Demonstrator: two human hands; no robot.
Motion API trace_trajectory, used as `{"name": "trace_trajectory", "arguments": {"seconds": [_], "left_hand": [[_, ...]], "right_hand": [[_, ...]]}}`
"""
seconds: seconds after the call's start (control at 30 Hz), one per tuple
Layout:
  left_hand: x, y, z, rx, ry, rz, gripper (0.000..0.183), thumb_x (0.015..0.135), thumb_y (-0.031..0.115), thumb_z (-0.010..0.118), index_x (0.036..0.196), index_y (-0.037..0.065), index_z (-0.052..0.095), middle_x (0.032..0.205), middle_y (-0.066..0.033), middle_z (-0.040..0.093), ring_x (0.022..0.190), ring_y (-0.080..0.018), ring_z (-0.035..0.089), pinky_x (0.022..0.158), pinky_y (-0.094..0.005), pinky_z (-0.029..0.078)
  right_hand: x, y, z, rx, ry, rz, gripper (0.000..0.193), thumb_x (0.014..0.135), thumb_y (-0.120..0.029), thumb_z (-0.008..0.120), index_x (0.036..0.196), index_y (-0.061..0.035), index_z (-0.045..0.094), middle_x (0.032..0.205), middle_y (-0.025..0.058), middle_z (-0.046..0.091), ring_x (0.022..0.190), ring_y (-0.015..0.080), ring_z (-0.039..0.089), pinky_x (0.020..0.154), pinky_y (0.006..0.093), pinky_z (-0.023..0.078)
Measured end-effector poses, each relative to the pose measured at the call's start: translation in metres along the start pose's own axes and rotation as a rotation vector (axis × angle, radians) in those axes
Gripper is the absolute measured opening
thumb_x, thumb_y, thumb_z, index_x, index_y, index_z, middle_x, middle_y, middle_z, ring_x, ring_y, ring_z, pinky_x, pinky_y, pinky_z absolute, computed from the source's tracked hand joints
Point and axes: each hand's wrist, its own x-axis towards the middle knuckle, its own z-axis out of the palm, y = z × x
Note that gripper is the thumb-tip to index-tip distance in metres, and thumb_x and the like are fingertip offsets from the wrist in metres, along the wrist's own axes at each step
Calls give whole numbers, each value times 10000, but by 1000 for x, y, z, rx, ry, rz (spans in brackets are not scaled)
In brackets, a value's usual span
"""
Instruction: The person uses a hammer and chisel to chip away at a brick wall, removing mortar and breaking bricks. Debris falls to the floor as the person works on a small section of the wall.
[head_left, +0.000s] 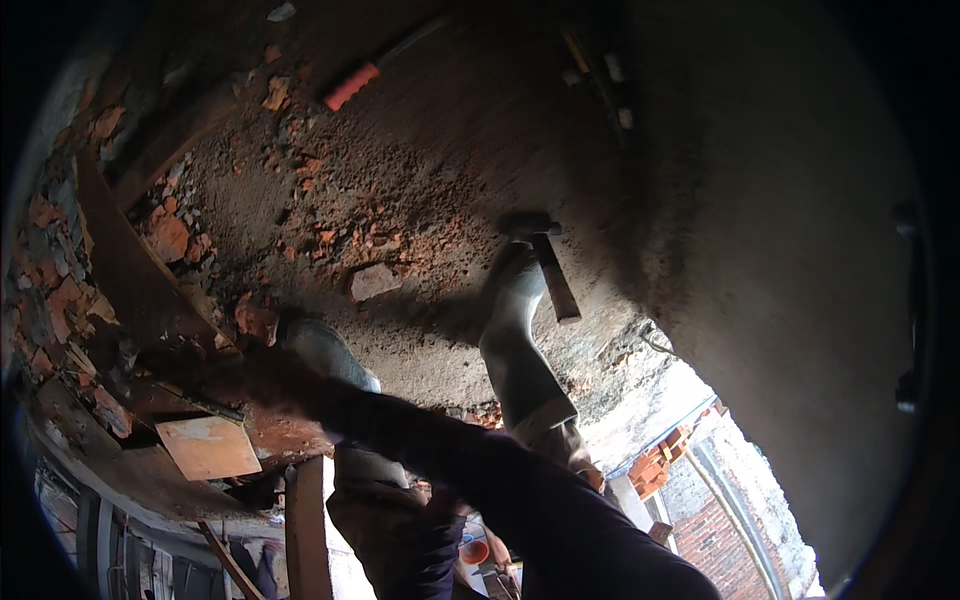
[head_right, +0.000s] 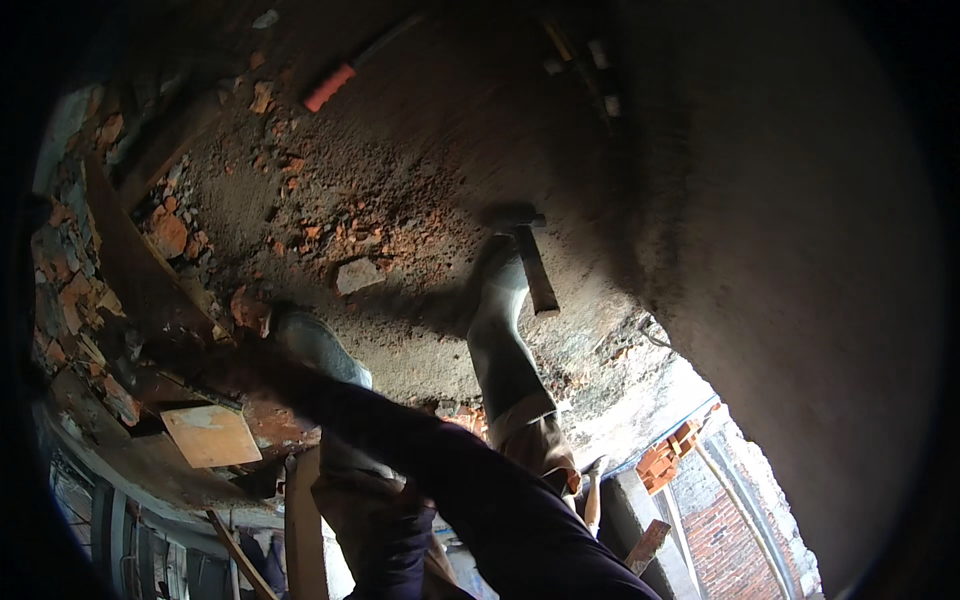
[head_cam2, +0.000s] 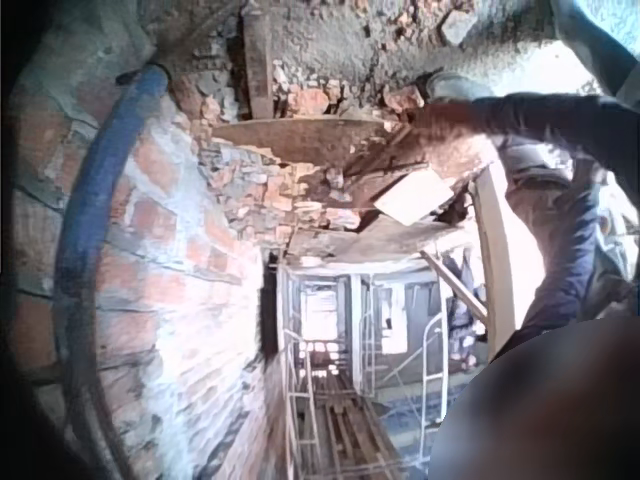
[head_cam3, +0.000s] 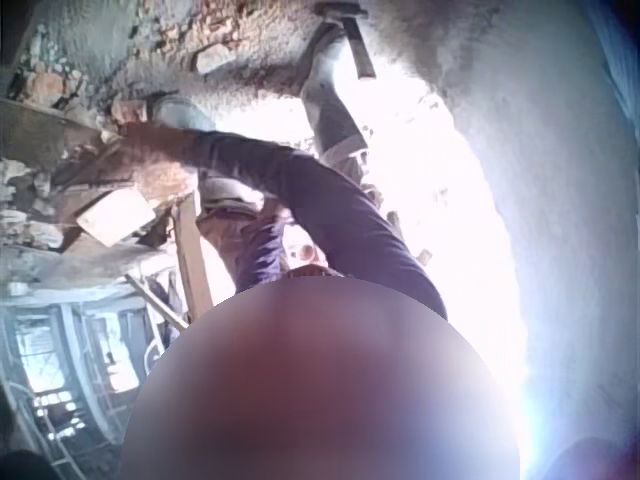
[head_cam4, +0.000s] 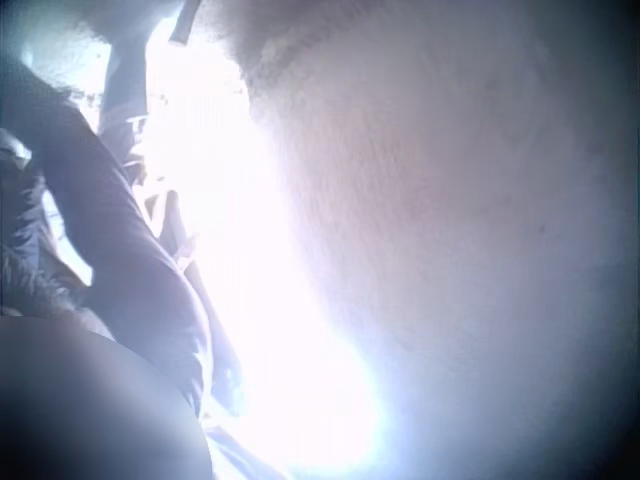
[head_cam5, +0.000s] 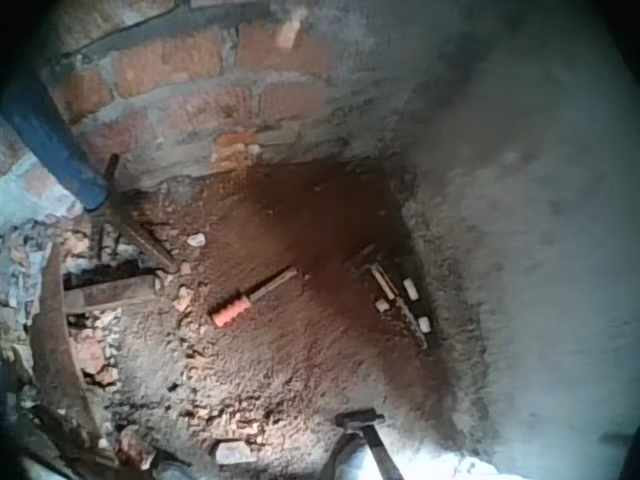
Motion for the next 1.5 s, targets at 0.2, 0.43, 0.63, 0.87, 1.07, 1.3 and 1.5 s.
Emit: {"name": "trace_trajectory", "arguments": {"seconds": [0.2,0.43,0.63,0.87,1.07,1.3,1.5], "left_hand": [[10,6,3,74,-57,-16,376,775,430,639,787,54,634,754,-162,644,737,-344,644,641,-462,504],[19,6,2,24,61,-5,380,794,424,632,664,69,594,681,-143,586,695,-325,613,607,-432,491],[25,12,-5,-80,18,-176,374,780,436,644,754,65,601,751,-131,618,769,-321,625,686,-453,492],[31,14,-5,-129,58,-184,362,767,427,668,741,76,583,755,-118,601,773,-309,615,663,-431,480],[30,13,-6,-190,119,-139,353,783,398,666,753,59,571,794,-144,599,765,-338,599,685,-437,472],[27,11,-9,-145,119,-102,341,782,364,692,809,48,565,805,-154,608,794,-358,594,689,-444,465],[24,9,-10,-192,120,-111,312,780,325,709,812,49,566,802,-144,607,784,-346,594,676,-441,460]], "right_hand": [[-124,108,-265,-245,940,281,323,880,-371,498,993,-72,547,952,152,591,835,270,575,736,408,456],[-210,157,-468,-844,989,525,648,850,-347,610,1331,-1,349,1269,227,470,1120,297,518,890,395,457],[-209,214,-506,-672,999,567,835,795,-373,705,1394,19,275,1336,242,425,1199,346,474,969,395,414],[-211,235,-491,-762,965,540,776,813,-376,684,1375,13,316,1305,239,454,1188,338,484,970,393,410],[-209,223,-481,-839,910,531,728,828,-378,667,1359,7,350,1278,236,480,1179,332,493,970,391,406],[-229,235,-469,-154,860,679,600,869,-376,612,1296,8,437,1195,224,537,1102,320,533,932,409,415],[-257,182,-357,-303,748,882,543,886,-376,597,1252,-7,440,946,125,574,838,191,575,668,362,510]]}}
